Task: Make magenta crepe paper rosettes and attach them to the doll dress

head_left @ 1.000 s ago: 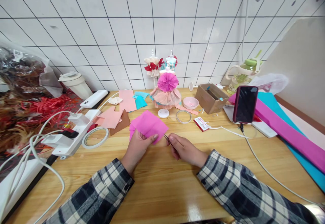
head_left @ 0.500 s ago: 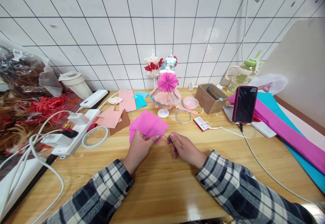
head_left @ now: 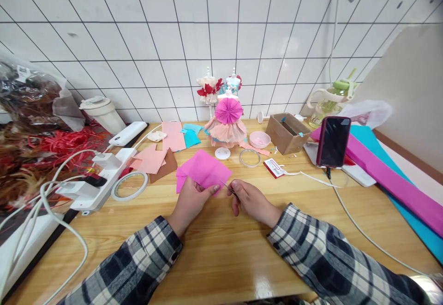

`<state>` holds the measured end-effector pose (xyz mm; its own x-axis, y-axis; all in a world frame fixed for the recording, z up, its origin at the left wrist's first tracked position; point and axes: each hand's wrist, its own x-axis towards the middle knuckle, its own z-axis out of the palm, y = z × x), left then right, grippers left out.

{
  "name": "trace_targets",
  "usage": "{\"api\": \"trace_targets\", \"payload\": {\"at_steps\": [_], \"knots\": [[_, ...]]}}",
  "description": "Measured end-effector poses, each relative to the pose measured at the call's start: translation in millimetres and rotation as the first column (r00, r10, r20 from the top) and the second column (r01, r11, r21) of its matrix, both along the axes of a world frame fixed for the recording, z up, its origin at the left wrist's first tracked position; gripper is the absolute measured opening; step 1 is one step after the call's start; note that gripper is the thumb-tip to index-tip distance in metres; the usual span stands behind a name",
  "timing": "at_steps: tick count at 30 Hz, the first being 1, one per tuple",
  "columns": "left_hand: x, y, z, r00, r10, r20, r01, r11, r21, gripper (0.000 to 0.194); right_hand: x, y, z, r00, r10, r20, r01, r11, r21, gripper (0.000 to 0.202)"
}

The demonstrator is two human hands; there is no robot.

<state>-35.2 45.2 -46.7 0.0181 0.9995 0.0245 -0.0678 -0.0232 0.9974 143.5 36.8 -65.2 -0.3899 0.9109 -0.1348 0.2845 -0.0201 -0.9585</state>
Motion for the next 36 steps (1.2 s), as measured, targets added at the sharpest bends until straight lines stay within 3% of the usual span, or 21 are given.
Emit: {"api": "trace_targets", "payload": {"at_steps": [11,23,30,36], "knots": [[-0.2,-0.7,-1.0,0.999,-0.045,-0.005,0.045,0.999,-0.013,0.052,1.2,1.2,1.0,1.0,0.028,-0.002,-0.028,1.0,0.002,0.042],[1.5,-2.0,2.8,1.0,0.017,0.002,-0.017,1.0,-0.022,0.054,1.8,3.0,0.4,1.0,0.023,0.013,-0.023,1.0,-0.001,0.042],[0.5,0.2,1.8,0.998,0.068,0.011,-0.068,0.997,0.029,0.053,-0.1,-0.8,4.0,0.995,0.005,-0.095,-0.021,0.984,-0.177,0.047],[1.7,-1.1,4.3,1.0,0.012,-0.015,-0.012,1.0,-0.002,0.045,0.4,-2.2,8.7,0.994,0.02,-0.107,-0.043,0.975,-0.217,0.046]]}}
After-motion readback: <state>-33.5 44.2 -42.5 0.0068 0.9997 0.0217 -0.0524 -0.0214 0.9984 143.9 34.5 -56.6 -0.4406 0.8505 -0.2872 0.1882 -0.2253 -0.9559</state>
